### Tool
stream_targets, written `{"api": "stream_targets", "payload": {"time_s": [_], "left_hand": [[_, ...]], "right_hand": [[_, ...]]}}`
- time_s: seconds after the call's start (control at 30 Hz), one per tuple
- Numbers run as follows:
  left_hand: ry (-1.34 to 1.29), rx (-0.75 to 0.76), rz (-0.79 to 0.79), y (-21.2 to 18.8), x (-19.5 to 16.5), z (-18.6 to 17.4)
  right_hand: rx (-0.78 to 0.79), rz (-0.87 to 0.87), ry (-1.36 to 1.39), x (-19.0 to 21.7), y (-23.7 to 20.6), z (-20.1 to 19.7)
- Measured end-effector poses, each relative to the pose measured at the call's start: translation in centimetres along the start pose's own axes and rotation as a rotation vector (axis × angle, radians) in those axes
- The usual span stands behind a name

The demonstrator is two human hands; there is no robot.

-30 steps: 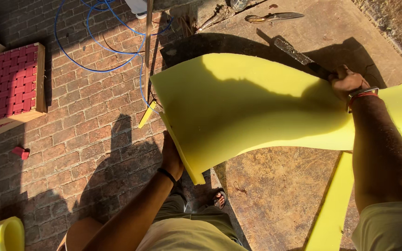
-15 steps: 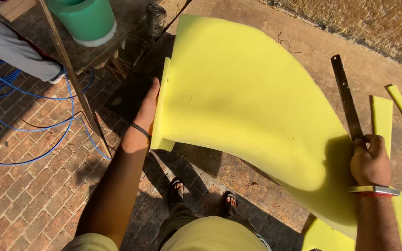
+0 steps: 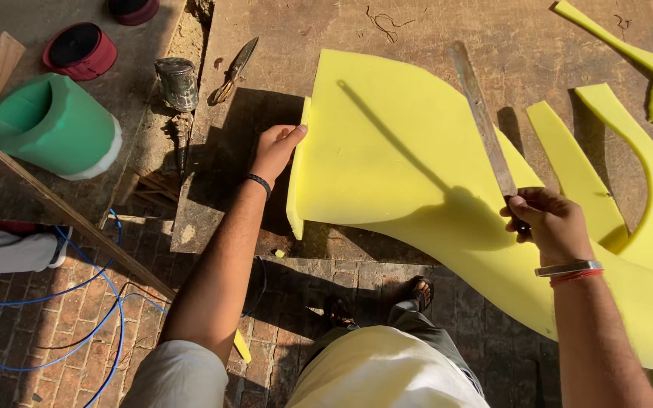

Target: The person cuts a large yellow foam sheet to fit a wooden chair frame using a long serrated knife. They trim the edges, remove excess pieces, and apply adhesive from a spray gun to the frame before placing a cut foam piece onto it.

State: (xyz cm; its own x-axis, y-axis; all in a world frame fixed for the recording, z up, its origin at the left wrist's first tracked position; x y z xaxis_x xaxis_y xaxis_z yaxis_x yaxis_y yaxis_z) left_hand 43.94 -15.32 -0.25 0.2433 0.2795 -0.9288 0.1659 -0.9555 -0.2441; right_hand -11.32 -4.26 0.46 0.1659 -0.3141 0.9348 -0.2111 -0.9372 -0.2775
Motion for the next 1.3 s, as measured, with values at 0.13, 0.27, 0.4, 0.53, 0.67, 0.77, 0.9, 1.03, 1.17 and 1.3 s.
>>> {"api": "stream_targets", "payload": {"time_s": [0.13,0.27,0.4,0.53,0.67,0.77,0.9,1.03,1.17,1.3], "left_hand": [[0.386,-0.180,0.241,2.6,-4.1,-0.1],[0.424,-0.278,0.369,2.6,-5.1,-0.5],[0.336,-0.320,0.382,2.0,-5.0,-1.8],[0.341,-0.346,0.326,1.9,-4.9,-2.2],[0.356,-0.357,0.289,1.8,-4.9,-2.2],[0.357,-0.355,0.290,1.7,-5.0,-2.2],[0.373,-0.326,0.249,1.9,-4.8,-1.7],[0.409,-0.335,0.306,1.4,-5.8,-1.6],[0.449,-0.343,0.312,0.9,-6.2,-1.9],[0.366,-0.352,0.333,0.4,-6.3,-2.1]], "right_hand": [[0.324,0.064,-0.036,1.9,0.2,8.7],[0.421,0.032,-0.153,3.0,2.5,11.4],[0.545,-0.005,-0.158,3.9,4.1,13.3],[0.589,-0.051,-0.148,6.0,5.1,16.3],[0.636,-0.041,-0.158,8.0,5.6,19.3],[0.666,-0.030,-0.276,8.7,5.8,19.7],[0.702,-0.072,-0.384,9.4,5.7,19.8],[0.718,-0.120,-0.398,10.2,5.5,20.6],[0.763,-0.133,-0.448,10.5,5.3,21.1],[0.772,-0.064,-0.421,9.7,5.4,20.4]]}}
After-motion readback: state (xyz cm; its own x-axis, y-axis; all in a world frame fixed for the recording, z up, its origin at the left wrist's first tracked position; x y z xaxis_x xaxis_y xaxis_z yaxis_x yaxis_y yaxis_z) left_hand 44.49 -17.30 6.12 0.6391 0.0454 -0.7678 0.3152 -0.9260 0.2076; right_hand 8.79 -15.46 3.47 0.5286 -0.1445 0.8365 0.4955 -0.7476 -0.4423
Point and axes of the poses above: each hand's wrist, its own y-axis towards the middle knuckle, its own z-axis out of the palm, x = y × z, the point moved 10 cm from there along y, towards the middle knuckle, and after that the axes turned 2 degrees about -z, right-handed, at the moved point
